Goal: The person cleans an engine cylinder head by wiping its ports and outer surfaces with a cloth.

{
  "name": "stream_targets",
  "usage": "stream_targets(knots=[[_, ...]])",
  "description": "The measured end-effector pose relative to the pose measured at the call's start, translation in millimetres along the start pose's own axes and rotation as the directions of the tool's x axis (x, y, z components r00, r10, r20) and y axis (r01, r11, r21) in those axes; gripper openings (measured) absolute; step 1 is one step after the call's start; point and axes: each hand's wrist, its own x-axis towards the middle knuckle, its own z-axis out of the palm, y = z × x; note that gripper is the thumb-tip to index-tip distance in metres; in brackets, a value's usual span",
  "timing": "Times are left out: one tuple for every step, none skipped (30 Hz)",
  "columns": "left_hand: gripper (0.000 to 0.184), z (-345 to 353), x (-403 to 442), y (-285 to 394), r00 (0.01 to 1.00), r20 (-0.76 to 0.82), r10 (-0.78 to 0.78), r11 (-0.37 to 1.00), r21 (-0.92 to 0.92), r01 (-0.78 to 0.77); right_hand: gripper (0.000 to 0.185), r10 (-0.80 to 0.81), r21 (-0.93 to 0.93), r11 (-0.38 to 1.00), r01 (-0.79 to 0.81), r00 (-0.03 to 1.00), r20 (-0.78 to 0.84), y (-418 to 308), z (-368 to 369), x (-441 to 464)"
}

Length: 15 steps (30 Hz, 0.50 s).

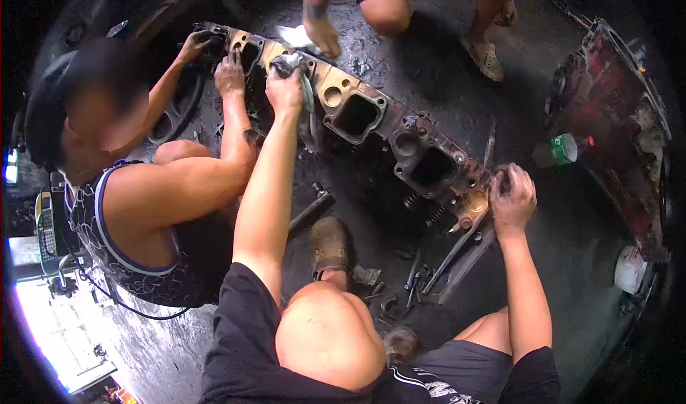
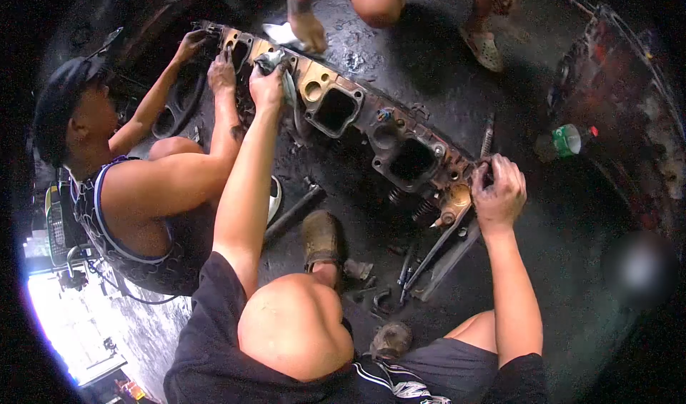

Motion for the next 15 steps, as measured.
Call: stream_targets(knots=[[0.028,1,-4,6,1.0,-0.016,-0.015,0.998,0.059,0.016,0.019,0.002,-0.001,1.0,-0.002,1.0,-0.001,1,2,0],[0.027,0,-6,11,0.999,-0.033,-0.028,0.993,0.118,0.032,0.018,-0.009,0.006,1.0,0.01,1.0,-0.02,3,5,-1],[0.025,0,-7,15,0.999,-0.009,-0.032,0.994,0.108,0.033,0.018,-0.021,0.013,1.0,0.021,0.999,-0.037,5,7,-1],[0.024,-2,-10,18,0.999,0.009,-0.031,0.992,0.124,0.029,0.018,-0.03,0.022,0.999,0.031,0.998,-0.054,5,9,-1],[0.024,-5,-16,20,0.999,0.028,-0.028,0.99,0.137,0.024,0.018,-0.024,0.011,1.0,0.025,0.999,-0.04,6,9,-1],[0.023,-6,-20,22,0.999,0.047,-0.027,0.988,0.151,0.02,0.018,-0.018,0.0,1.0,0.018,1.0,-0.025,4,6,1],[0.023,-4,-20,22,0.998,0.061,0.016,0.994,0.103,-0.022,0.018,-0.011,-0.012,1.0,0.011,1.0,-0.01,3,4,1],[0.023,-4,-17,23,0.998,0.055,0.011,0.988,0.153,-0.019,0.018,-0.012,-0.004,1.0,0.012,1.0,-0.009,3,5,1],[0.023,-4,-14,26,0.999,0.046,0.004,0.979,0.202,-0.013,0.018,-0.015,0.002,1.0,0.015,1.0,-0.006,3,5,0],[0.024,-5,-11,28,0.999,0.035,-0.004,0.968,0.25,-0.005,0.018,-0.021,0.009,1.0,0.021,1.0,-0.003,4,4,0],[0.026,-3,-4,17,1.0,0.002,0.006,0.972,0.236,-0.006,0.018,-0.013,0.012,1.0,0.013,1.0,0.02,2,2,0],[0.027,0,2,3,0.999,-0.038,0.003,0.987,0.16,0.003,0.017,-0.004,0.014,1.0,0.003,0.999,0.041,0,0,2],[0.027,3,7,-6,0.997,-0.076,-0.002,0.997,0.082,0.008,0.017,0.006,0.015,1.0,-0.007,0.998,0.062,-2,-2,3],[0.028,6,10,-16,0.994,-0.113,-0.01,1.0,0.004,0.011,0.016,-0.006,0.011,1.0,0.005,0.999,0.037,-1,-1,3],[0.03,6,8,-12,0.992,-0.124,-0.026,0.999,0.036,0.031,0.015,-0.016,0.005,1.0,0.016,1.0,0.013,0,1,3]])
